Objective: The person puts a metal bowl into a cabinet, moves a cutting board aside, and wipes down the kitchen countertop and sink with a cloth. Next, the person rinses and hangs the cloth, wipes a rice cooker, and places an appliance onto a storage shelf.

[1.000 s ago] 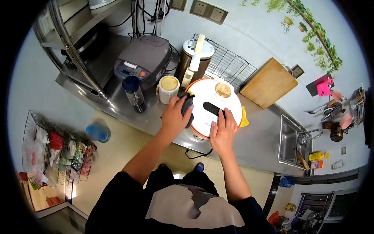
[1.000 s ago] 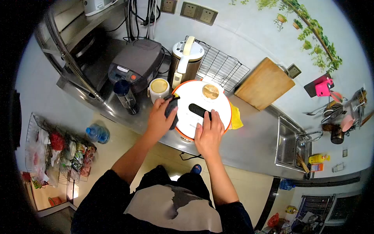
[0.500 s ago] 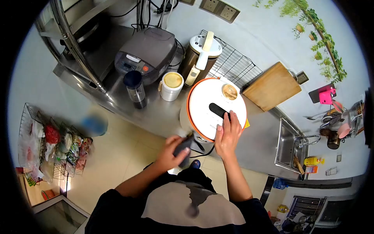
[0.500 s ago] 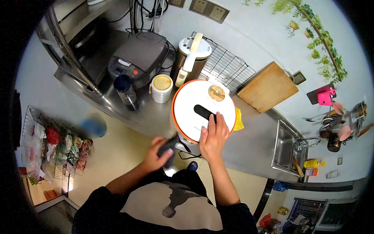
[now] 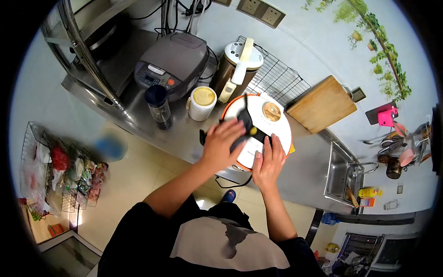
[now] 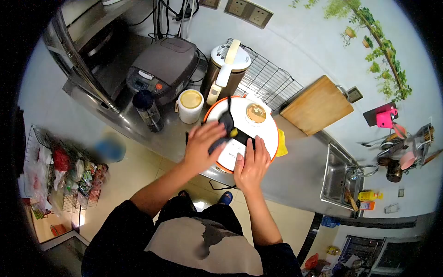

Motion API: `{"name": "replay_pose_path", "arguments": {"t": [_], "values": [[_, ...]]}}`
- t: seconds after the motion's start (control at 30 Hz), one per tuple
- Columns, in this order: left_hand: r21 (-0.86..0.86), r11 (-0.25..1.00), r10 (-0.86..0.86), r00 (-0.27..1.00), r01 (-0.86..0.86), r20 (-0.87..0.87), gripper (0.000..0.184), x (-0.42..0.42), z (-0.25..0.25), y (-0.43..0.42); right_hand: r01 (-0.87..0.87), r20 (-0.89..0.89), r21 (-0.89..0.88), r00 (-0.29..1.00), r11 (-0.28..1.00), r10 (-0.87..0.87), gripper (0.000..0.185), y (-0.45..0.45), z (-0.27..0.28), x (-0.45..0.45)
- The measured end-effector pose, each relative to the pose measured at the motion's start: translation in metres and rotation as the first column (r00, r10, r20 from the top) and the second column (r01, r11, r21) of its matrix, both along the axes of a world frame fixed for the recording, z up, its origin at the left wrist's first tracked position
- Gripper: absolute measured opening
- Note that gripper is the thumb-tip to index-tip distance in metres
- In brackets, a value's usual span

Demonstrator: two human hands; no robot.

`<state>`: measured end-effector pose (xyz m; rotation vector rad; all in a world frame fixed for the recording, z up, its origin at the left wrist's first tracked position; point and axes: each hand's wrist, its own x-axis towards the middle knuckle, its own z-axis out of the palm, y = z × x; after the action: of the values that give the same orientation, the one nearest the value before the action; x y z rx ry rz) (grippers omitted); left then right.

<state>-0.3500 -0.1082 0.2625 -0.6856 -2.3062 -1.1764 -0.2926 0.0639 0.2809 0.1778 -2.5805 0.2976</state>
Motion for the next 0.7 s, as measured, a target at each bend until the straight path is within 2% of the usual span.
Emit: {"name": "replay_pose_path", "arguments": {"t": [0.07, 0.1, 0.13, 0.2, 0.23, 0.27, 0.3, 0.33, 0.37, 0.4, 0.47, 0.53, 0.57, 0.6, 0.63, 0.7], "values": [[-0.019, 0.981, -0.190, 0.981, 0.191, 0.042, 0.031, 0.038, 0.002, -0.011, -0.019, 0.007, -0.005, 1.000, 1.000, 0.019, 0.045, 0.003, -0.001, 0.002], [0.023, 0.966, -0.258, 0.964, 0.257, 0.059, 0.031, 0.055, -0.003, -0.017, -0.017, 0.012, -0.008, 1.000, 1.000, 0.017, 0.045, 0.002, 0.000, 0.002], [0.117, 0.938, -0.335, 0.939, 0.325, 0.074, 0.030, 0.069, -0.017, -0.022, -0.016, 0.013, -0.010, 1.000, 1.000, 0.016, 0.044, 0.001, 0.000, 0.002], [0.322, 0.879, -0.423, 0.887, 0.351, 0.188, 0.030, 0.092, -0.056, -0.039, -0.010, 0.022, -0.015, 1.000, 1.000, 0.010, 0.042, 0.001, 0.002, 0.003], [0.377, 0.898, -0.361, 0.871, 0.228, 0.334, 0.032, 0.105, -0.076, -0.047, -0.009, 0.025, -0.013, 1.000, 1.000, 0.010, 0.042, 0.001, 0.001, 0.003], [0.387, 0.921, -0.215, 0.759, -0.052, 0.614, 0.034, 0.121, -0.085, -0.051, -0.011, 0.017, -0.009, 1.000, 1.000, 0.012, 0.042, 0.001, 0.001, 0.004], [0.387, 0.920, -0.213, 0.757, -0.057, 0.618, 0.034, 0.122, -0.093, -0.056, -0.014, 0.006, -0.007, 1.000, 1.000, 0.014, 0.042, 0.001, 0.001, 0.003], [0.537, 0.799, -0.291, 0.608, -0.270, 0.738, 0.037, 0.122, -0.101, -0.059, -0.028, -0.005, -0.009, 1.000, 1.000, 0.028, 0.043, 0.001, 0.000, 0.002], [0.598, 0.630, -0.405, 0.447, -0.496, 0.797, 0.039, 0.124, -0.109, -0.061, -0.032, 0.002, -0.010, 0.999, 0.999, 0.032, 0.043, 0.001, -0.001, 0.002], [0.595, 0.628, -0.404, 0.443, -0.502, 0.800, 0.039, 0.120, -0.107, -0.061, -0.028, -0.003, -0.002, 1.000, 1.000, 0.028, 0.043, 0.001, -0.001, 0.002], [0.668, 0.552, -0.239, 0.673, -0.499, 0.700, 0.044, 0.095, -0.094, -0.053, -0.023, -0.012, 0.006, 1.000, 1.000, 0.023, 0.043, 0.000, -0.001, 0.001], [0.794, 0.432, -0.300, 0.762, -0.428, 0.574, 0.047, 0.069, -0.074, -0.040, -0.025, -0.010, 0.014, 1.000, 1.000, 0.025, 0.043, 0.000, -0.002, 0.001], [0.820, 0.413, -0.331, 0.774, -0.396, 0.540, 0.049, 0.057, -0.069, -0.032, -0.021, -0.010, 0.018, 1.000, 1.000, 0.021, 0.043, 0.000, -0.002, 0.001], [0.778, 0.452, -0.264, 0.768, -0.436, 0.583, 0.050, 0.046, -0.081, -0.018, -0.022, -0.006, 0.024, 1.000, 0.999, 0.022, 0.043, 0.000, -0.002, 0.001], [0.754, 0.524, -0.216, 0.795, -0.395, 0.567, 0.053, 0.038, -0.063, -0.006, -0.017, 0.003, 0.032, 1.000, 0.999, 0.017, 0.043, 0.000, -0.001, 0.001], [0.733, 0.591, -0.109, 0.867, -0.336, 0.486, 0.060, 0.025, -0.074, 0.020, 0.001, 0.016, 0.041, 1.000, 0.999, -0.001, 0.043, 0.000, -0.001, 0.002]]}}
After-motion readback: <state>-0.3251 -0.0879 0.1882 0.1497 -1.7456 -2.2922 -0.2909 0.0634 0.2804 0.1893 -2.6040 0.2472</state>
